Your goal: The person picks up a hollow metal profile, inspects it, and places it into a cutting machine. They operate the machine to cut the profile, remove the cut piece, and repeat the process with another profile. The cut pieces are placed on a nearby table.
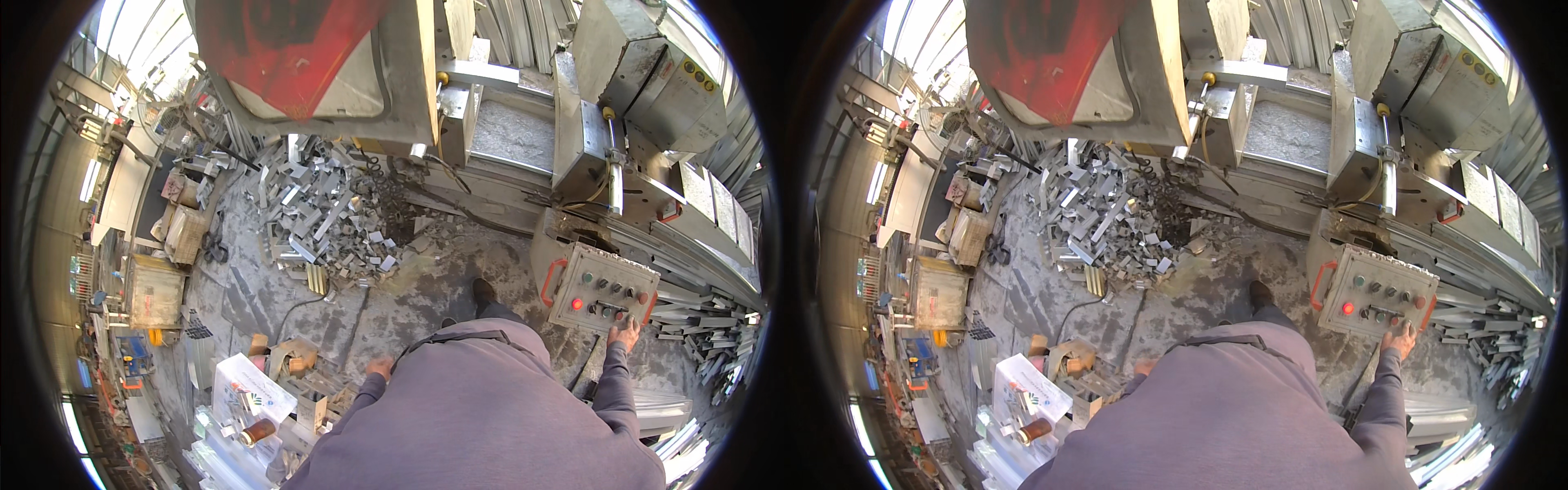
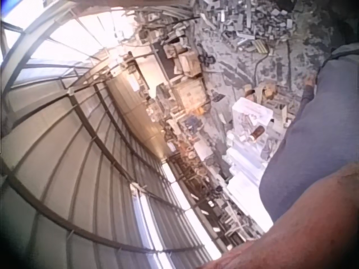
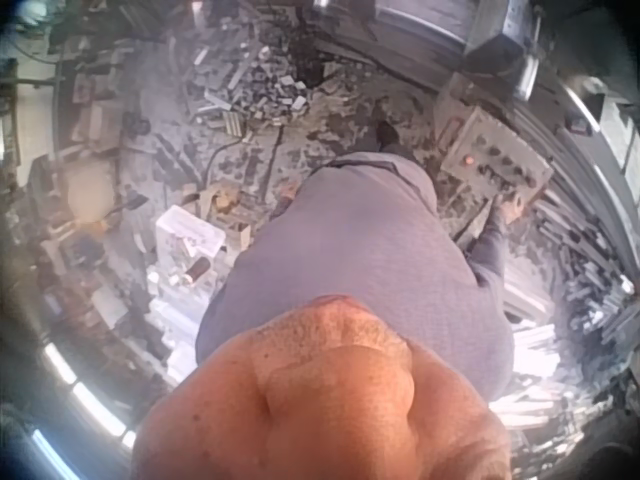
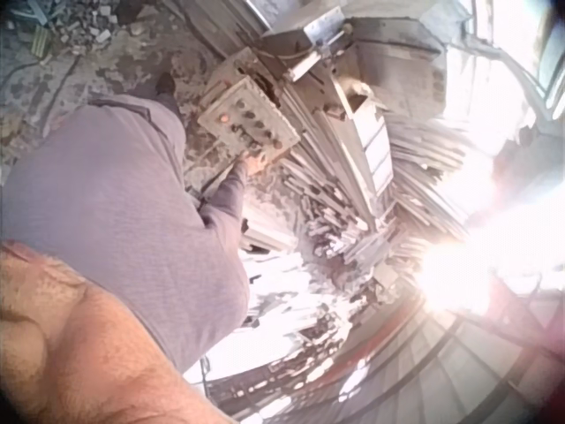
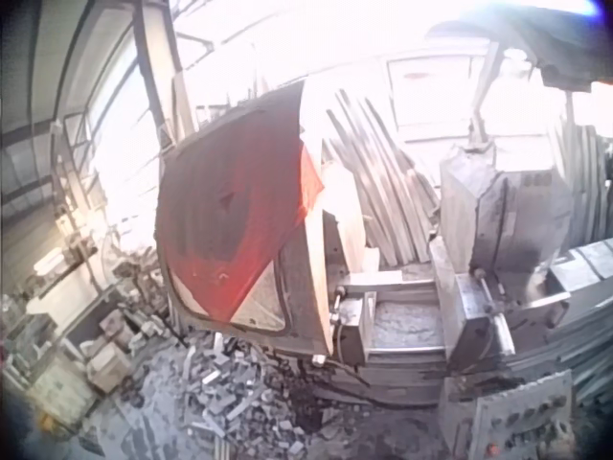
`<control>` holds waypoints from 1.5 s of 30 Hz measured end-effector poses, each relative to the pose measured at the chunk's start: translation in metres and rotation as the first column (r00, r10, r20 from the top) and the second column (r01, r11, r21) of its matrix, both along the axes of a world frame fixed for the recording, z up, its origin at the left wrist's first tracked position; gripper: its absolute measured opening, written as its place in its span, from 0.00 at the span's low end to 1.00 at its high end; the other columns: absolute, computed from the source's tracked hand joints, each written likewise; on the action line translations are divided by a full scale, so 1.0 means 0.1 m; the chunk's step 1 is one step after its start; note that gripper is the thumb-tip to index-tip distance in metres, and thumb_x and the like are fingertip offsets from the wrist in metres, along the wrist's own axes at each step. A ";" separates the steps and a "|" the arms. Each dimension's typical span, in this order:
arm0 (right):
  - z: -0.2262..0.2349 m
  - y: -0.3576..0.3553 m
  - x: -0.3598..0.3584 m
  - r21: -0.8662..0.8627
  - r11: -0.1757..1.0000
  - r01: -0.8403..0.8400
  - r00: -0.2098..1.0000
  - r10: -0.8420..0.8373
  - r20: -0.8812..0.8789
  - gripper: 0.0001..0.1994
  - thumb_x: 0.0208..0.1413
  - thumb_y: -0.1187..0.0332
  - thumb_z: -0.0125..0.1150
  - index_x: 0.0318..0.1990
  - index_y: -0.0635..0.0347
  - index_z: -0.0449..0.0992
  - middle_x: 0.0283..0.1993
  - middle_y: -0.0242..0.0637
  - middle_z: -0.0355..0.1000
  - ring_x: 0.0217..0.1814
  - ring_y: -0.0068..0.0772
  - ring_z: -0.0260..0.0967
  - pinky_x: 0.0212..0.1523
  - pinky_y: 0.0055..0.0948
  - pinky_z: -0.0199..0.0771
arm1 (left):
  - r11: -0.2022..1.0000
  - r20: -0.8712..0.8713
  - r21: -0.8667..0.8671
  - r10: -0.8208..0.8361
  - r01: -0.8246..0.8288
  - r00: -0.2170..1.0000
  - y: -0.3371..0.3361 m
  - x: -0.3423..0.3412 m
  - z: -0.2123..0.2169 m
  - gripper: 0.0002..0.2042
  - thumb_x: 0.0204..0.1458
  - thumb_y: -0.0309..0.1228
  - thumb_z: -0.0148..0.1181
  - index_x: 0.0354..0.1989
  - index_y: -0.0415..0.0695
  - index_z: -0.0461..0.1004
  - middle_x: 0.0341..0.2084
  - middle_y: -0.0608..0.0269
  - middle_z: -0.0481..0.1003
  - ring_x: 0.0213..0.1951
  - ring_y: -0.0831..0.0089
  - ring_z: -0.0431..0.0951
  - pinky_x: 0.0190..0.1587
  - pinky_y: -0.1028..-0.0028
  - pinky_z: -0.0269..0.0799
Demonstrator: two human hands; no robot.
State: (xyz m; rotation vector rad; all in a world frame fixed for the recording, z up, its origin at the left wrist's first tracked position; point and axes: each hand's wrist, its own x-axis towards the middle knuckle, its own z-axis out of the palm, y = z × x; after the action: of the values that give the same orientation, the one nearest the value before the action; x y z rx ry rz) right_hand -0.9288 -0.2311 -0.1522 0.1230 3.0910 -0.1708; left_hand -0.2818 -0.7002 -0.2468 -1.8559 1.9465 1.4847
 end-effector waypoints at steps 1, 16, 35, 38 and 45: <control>0.00 -0.02 0.00 0.000 0.999 -0.033 0.999 0.033 -0.027 0.41 0.48 0.65 0.71 0.75 0.54 0.72 0.78 0.48 0.64 0.75 0.57 0.64 0.76 0.45 0.67 | 0.997 0.145 0.023 -0.079 0.077 0.986 -0.02 -0.03 -0.01 0.24 0.64 0.53 0.65 0.60 0.50 0.85 0.49 0.54 0.88 0.47 0.52 0.88 0.52 0.58 0.81; 0.00 -0.09 0.00 0.001 1.000 -0.014 0.998 0.014 -0.063 0.40 0.49 0.68 0.69 0.75 0.53 0.71 0.77 0.46 0.64 0.76 0.57 0.62 0.77 0.46 0.67 | 0.967 -0.003 0.188 0.173 -0.170 0.985 -0.55 -1.50 0.15 0.15 0.64 0.43 0.70 0.50 0.45 0.89 0.31 0.64 0.85 0.29 0.76 0.81 0.35 0.70 0.78; -0.13 -0.08 0.00 -0.088 0.995 -0.045 0.992 0.034 -0.122 0.42 0.48 0.70 0.66 0.76 0.61 0.69 0.74 0.55 0.64 0.77 0.61 0.61 0.79 0.49 0.62 | 0.951 0.058 0.255 0.165 -0.174 0.985 -0.48 -1.52 0.10 0.21 0.66 0.43 0.68 0.57 0.38 0.85 0.40 0.62 0.87 0.40 0.73 0.84 0.48 0.69 0.80; -0.13 -0.08 -0.01 -0.087 0.995 -0.046 0.993 0.036 -0.117 0.42 0.48 0.70 0.66 0.76 0.61 0.69 0.74 0.56 0.65 0.76 0.62 0.61 0.78 0.49 0.62 | 0.953 0.075 0.267 0.124 -0.139 0.989 -0.51 -1.62 0.19 0.20 0.66 0.42 0.69 0.58 0.39 0.84 0.37 0.63 0.85 0.39 0.73 0.83 0.47 0.70 0.80; -0.08 -0.13 -0.01 -0.047 0.999 0.023 0.998 -0.026 -0.065 0.40 0.50 0.71 0.65 0.76 0.61 0.69 0.73 0.58 0.65 0.76 0.62 0.62 0.77 0.50 0.63 | 0.923 -0.004 0.273 0.282 -0.270 0.959 -0.46 -1.83 0.19 0.16 0.65 0.39 0.71 0.54 0.43 0.87 0.29 0.67 0.82 0.27 0.79 0.76 0.29 0.74 0.73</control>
State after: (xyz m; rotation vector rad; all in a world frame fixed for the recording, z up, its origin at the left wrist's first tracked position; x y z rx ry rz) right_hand -0.9296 -0.2446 -0.1606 0.1569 3.1494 -0.2513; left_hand -0.4650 -0.7461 -0.2282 -2.0467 1.4473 1.7765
